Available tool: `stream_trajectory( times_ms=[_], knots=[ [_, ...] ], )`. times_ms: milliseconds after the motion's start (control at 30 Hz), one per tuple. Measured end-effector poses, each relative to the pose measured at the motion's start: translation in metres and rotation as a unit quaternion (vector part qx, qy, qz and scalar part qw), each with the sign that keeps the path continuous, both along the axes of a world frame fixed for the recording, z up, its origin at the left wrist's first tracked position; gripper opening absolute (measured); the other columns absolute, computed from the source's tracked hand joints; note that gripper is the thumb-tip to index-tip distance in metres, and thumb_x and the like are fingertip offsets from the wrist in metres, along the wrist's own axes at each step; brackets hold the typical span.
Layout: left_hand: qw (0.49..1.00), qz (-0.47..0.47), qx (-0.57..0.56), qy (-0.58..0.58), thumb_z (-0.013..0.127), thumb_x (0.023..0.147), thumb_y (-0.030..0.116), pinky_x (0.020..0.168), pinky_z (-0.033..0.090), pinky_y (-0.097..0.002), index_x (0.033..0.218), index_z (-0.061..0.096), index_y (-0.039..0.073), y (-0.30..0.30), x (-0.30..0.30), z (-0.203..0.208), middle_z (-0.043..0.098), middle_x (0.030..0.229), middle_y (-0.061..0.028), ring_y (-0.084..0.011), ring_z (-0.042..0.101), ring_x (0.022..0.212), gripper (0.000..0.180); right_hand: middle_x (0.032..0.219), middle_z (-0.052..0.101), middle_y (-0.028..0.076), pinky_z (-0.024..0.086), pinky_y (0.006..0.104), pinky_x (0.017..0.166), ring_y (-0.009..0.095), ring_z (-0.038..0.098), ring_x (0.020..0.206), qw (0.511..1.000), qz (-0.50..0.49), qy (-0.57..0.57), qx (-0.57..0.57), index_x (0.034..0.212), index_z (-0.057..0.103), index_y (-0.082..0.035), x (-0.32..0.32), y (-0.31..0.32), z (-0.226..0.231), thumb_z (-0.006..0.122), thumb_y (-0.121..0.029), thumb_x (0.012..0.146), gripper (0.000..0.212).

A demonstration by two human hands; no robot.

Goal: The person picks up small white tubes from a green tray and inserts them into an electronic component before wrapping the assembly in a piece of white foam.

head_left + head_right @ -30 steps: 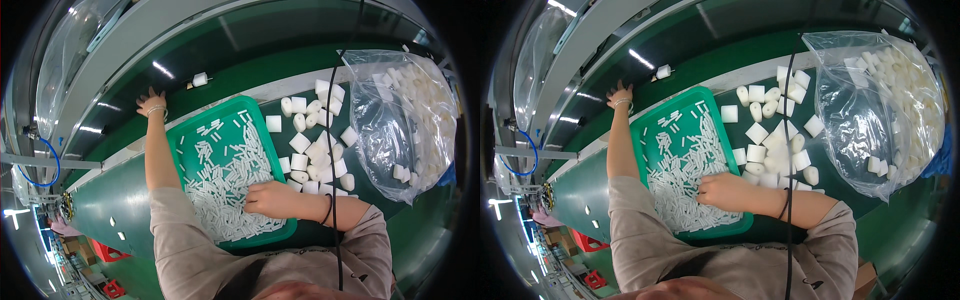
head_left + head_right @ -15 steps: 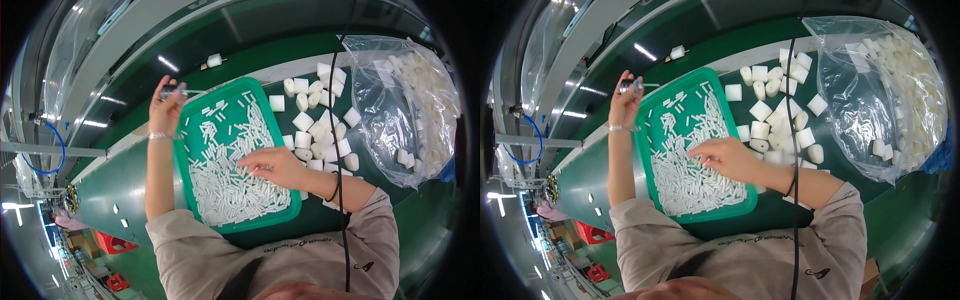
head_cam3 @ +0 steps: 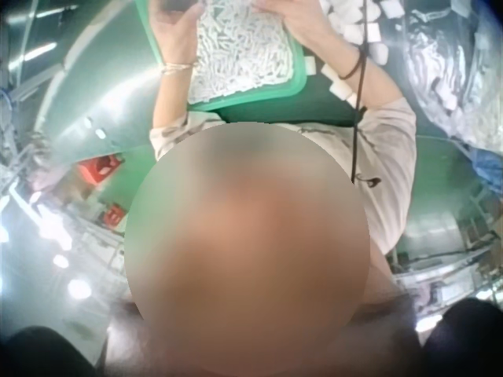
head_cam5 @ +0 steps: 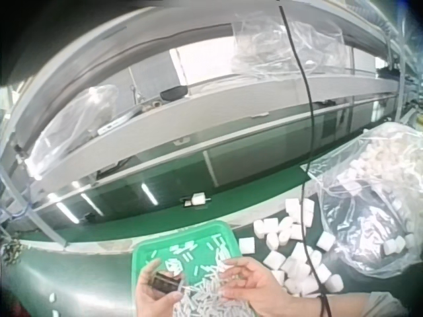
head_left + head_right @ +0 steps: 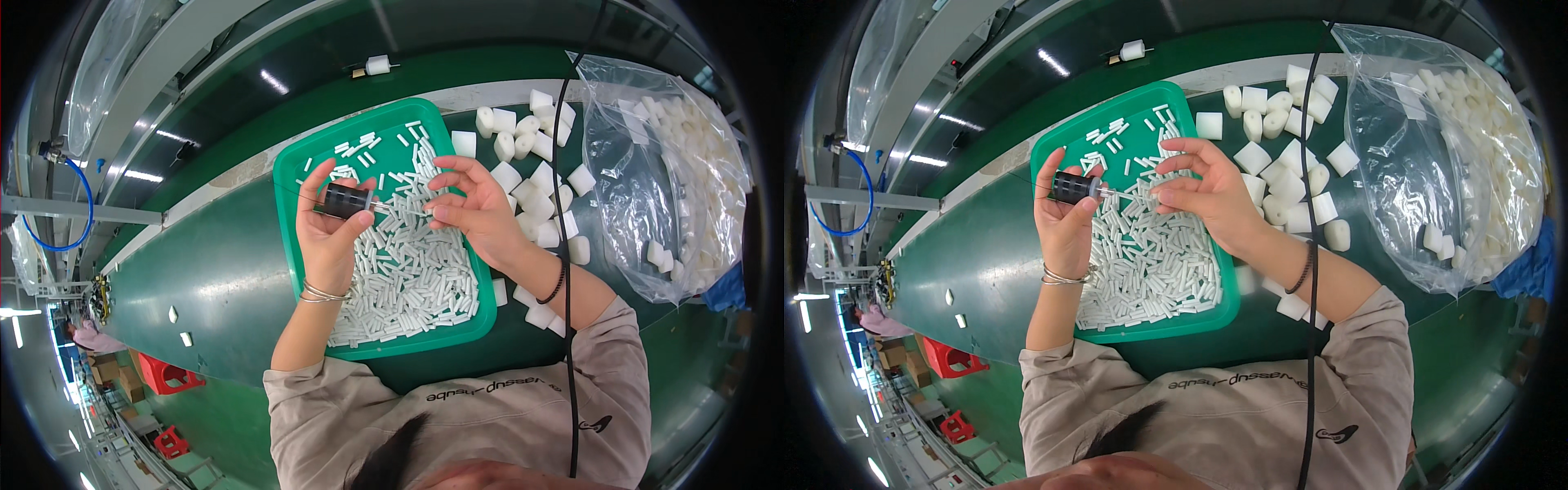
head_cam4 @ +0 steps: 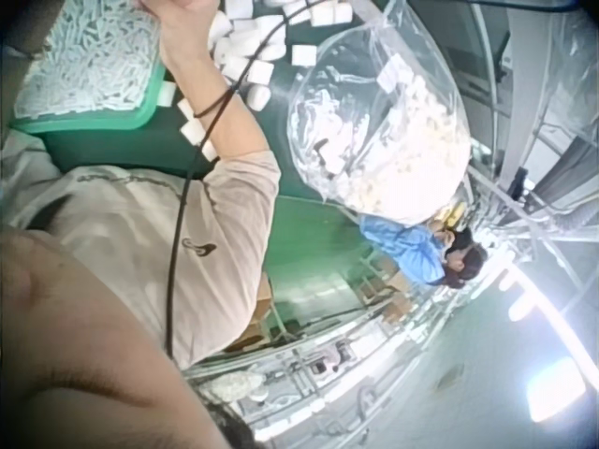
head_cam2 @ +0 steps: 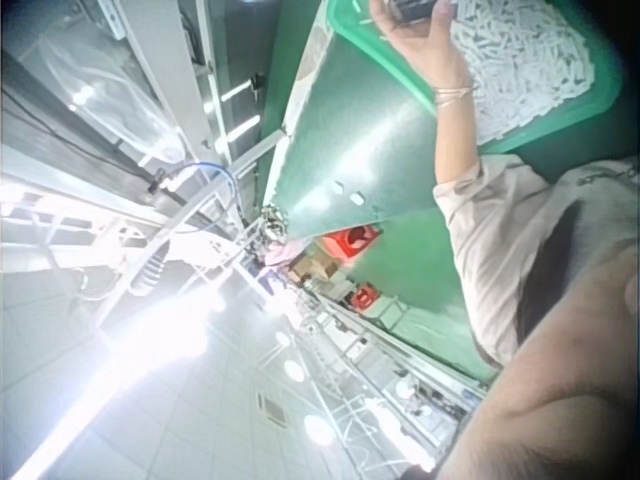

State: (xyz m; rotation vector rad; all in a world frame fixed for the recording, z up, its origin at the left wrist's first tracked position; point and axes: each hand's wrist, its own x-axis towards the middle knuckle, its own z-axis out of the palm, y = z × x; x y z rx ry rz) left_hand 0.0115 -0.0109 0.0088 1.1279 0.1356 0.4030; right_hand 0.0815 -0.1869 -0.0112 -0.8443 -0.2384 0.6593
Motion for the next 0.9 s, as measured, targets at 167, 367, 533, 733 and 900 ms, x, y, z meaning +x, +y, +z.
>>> stream_trajectory(
  times_ms=[167, 367, 533, 733, 900],
  knots=[
    [1.000, 0.005, 0.011, 0.001, 0.063, 0.060, -0.016, 0.083, 0.046, -0.0328, 0.118, 0.039, 0.004, 0.000, 0.000, -0.001, 0.052, 0.096, -0.0066, -0.0271, 0.054, 0.098, 0.066, 0.099, 0.046, 0.011, 0.052, 0.0279, 0.070, 0.018, 0.057, 0.085, 1.000, 0.005, -0.012, -0.004, 0.116, 0.038, -0.002, 0.000, 0.000, -0.002, 0.058, 0.008, 0.071, 0.050],
    [0.992, 0.001, 0.130, 0.010, 0.061, 0.062, -0.014, 0.081, 0.047, -0.0321, 0.121, 0.035, 0.004, -0.006, 0.001, -0.003, 0.048, 0.108, -0.0086, -0.0251, 0.051, 0.102, 0.067, 0.088, 0.052, 0.008, 0.049, 0.0238, 0.070, 0.016, 0.058, 0.082, 0.973, -0.101, -0.191, -0.079, 0.109, 0.044, 0.000, -0.005, 0.001, -0.007, 0.058, 0.009, 0.071, 0.041],
    [0.976, -0.054, 0.206, 0.043, 0.071, 0.057, -0.006, 0.078, 0.049, -0.0300, 0.121, 0.036, 0.006, -0.018, -0.001, 0.008, 0.045, 0.115, -0.0117, -0.0165, 0.051, 0.100, 0.073, 0.080, 0.052, 0.007, 0.049, 0.0266, 0.073, 0.016, 0.058, 0.079, 0.929, -0.149, -0.313, -0.132, 0.106, 0.043, 0.001, -0.005, -0.002, -0.004, 0.057, 0.013, 0.070, 0.040],
    [0.931, -0.127, 0.338, 0.047, 0.071, 0.060, -0.003, 0.079, 0.045, -0.0277, 0.111, 0.047, 0.001, -0.010, -0.005, 0.001, 0.055, 0.103, -0.0120, -0.0167, 0.053, 0.095, 0.056, 0.078, 0.053, 0.006, 0.048, 0.0247, 0.072, 0.013, 0.057, 0.076, 0.926, -0.157, -0.329, -0.097, 0.106, 0.044, 0.000, -0.005, -0.002, -0.004, 0.057, 0.011, 0.071, 0.039],
    [0.917, -0.124, 0.375, 0.046, 0.064, 0.070, 0.002, 0.065, 0.047, -0.0223, 0.095, 0.056, -0.001, -0.009, -0.007, 0.003, 0.060, 0.090, -0.0095, -0.0123, 0.057, 0.072, 0.026, 0.077, 0.052, 0.004, 0.047, 0.0226, 0.070, 0.011, 0.056, 0.073, 0.931, -0.157, -0.322, -0.069, 0.107, 0.047, -0.002, -0.006, -0.002, -0.005, 0.056, 0.010, 0.072, 0.039]
  ],
)
